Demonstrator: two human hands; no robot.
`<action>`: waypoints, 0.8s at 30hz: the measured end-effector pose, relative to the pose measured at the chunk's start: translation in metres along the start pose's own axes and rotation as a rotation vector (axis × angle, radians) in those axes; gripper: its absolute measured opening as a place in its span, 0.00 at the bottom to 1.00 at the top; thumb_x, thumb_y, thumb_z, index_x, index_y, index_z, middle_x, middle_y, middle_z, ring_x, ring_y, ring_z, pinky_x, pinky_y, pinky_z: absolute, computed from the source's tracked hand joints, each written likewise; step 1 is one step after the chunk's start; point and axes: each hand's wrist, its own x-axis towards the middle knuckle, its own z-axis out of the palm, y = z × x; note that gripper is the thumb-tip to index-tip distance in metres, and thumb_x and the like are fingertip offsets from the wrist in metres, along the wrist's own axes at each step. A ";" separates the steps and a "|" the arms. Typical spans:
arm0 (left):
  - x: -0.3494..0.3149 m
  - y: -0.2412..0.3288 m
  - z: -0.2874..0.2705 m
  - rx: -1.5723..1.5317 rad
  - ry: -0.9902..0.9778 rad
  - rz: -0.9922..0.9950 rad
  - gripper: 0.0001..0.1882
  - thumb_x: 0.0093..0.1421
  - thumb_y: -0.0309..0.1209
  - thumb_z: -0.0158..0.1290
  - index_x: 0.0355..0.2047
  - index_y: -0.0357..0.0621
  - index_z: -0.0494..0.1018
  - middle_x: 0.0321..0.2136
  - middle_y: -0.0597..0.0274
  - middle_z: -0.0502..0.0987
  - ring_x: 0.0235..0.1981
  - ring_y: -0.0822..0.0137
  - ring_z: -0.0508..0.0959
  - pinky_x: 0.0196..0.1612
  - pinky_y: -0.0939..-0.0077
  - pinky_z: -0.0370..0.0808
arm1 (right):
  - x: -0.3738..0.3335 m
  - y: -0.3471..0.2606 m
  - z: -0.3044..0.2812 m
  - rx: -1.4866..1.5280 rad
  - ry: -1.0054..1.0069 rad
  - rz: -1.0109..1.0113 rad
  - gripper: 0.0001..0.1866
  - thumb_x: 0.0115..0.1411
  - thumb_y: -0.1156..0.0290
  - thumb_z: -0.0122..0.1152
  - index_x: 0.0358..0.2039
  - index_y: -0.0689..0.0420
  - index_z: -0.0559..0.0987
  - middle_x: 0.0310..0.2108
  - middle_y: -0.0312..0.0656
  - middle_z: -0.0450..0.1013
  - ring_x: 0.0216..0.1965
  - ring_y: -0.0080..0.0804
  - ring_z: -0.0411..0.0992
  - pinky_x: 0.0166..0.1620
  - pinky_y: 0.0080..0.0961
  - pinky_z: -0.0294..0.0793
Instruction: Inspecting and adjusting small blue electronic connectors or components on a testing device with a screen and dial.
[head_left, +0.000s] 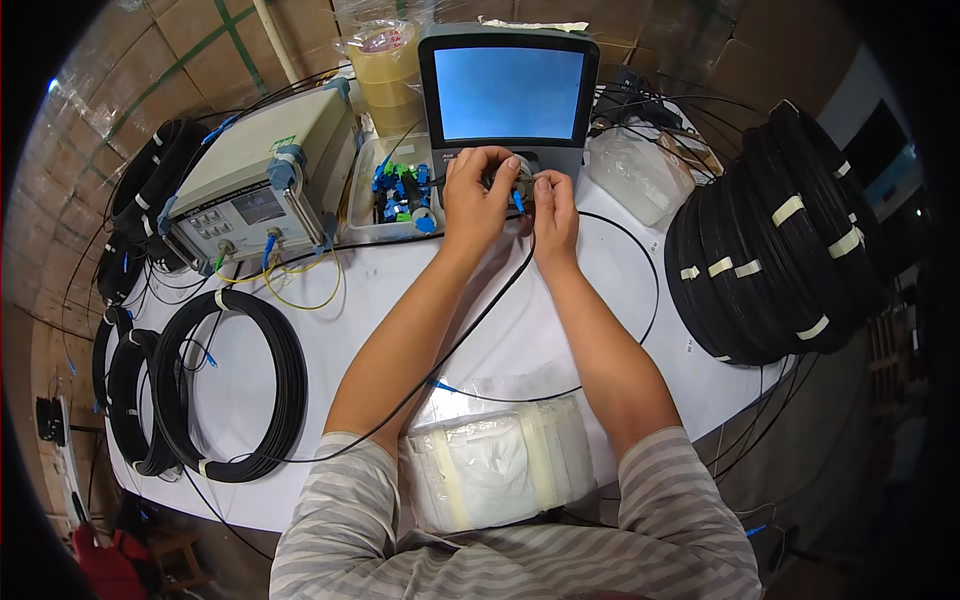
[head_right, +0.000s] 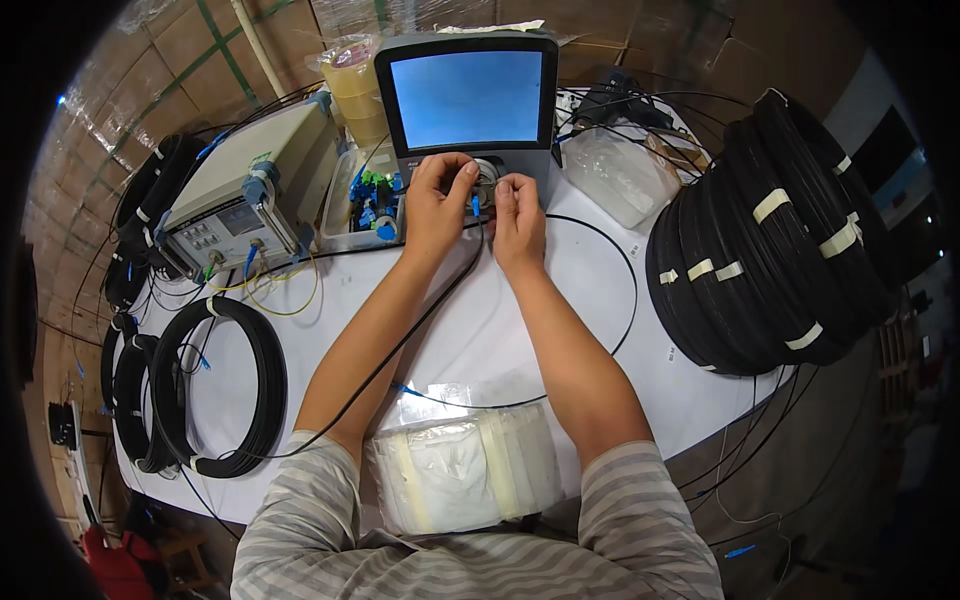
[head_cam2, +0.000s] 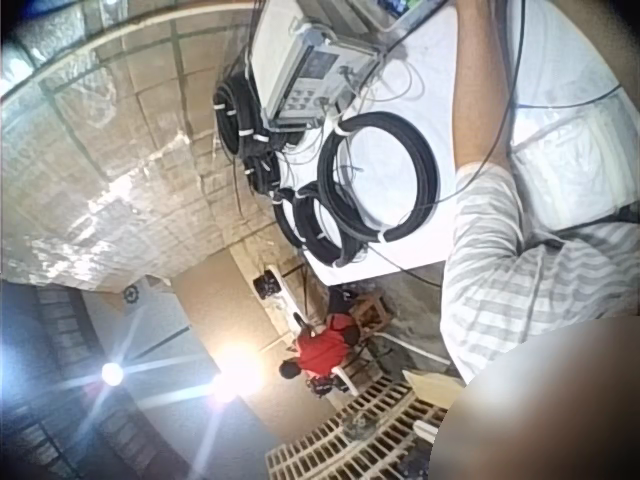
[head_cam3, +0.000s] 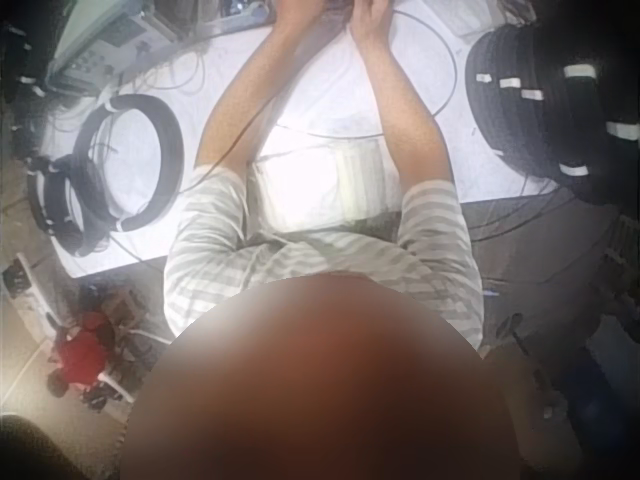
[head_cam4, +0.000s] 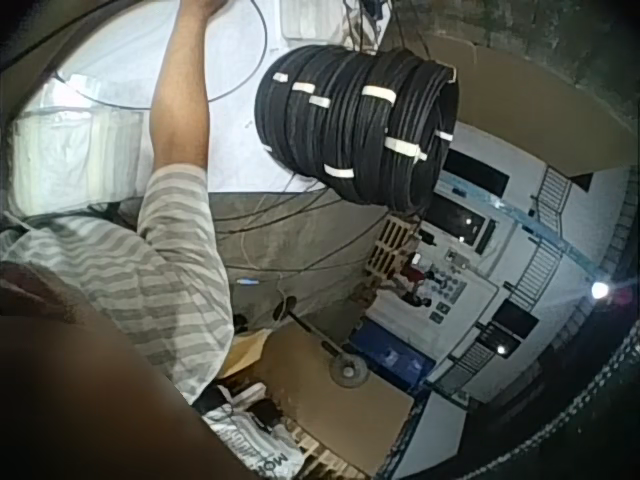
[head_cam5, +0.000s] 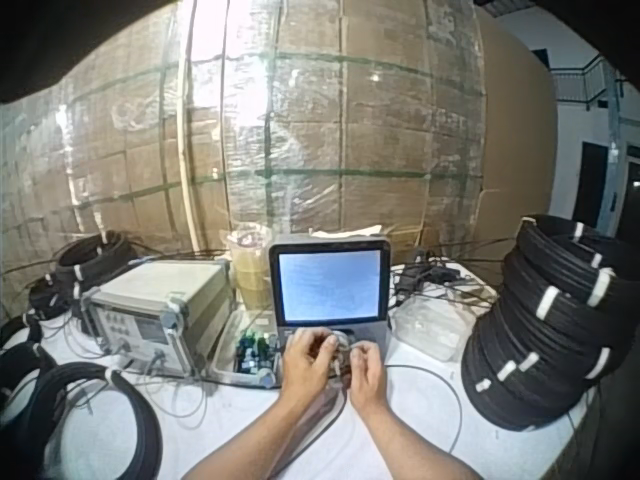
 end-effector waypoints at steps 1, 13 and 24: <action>0.000 -0.001 0.000 0.010 0.001 0.016 0.09 0.64 0.32 0.62 0.38 0.38 0.79 0.35 0.60 0.78 0.38 0.66 0.77 0.43 0.72 0.73 | 0.000 0.000 0.000 0.005 -0.003 0.008 0.16 0.75 0.56 0.50 0.45 0.56 0.73 0.28 0.32 0.72 0.25 0.18 0.68 0.28 0.19 0.69; 0.000 -0.001 0.004 -0.071 0.031 -0.008 0.12 0.63 0.33 0.64 0.39 0.37 0.79 0.37 0.59 0.78 0.38 0.68 0.79 0.44 0.74 0.76 | 0.000 -0.002 0.001 0.007 0.005 0.012 0.16 0.75 0.56 0.50 0.45 0.57 0.73 0.26 0.32 0.71 0.24 0.18 0.68 0.27 0.19 0.68; 0.001 0.001 -0.001 -0.001 0.021 0.036 0.09 0.64 0.33 0.61 0.37 0.39 0.82 0.34 0.60 0.78 0.37 0.66 0.76 0.43 0.72 0.73 | -0.001 -0.005 0.001 -0.032 0.006 0.020 0.15 0.75 0.56 0.50 0.45 0.56 0.73 0.26 0.31 0.70 0.23 0.18 0.67 0.27 0.19 0.67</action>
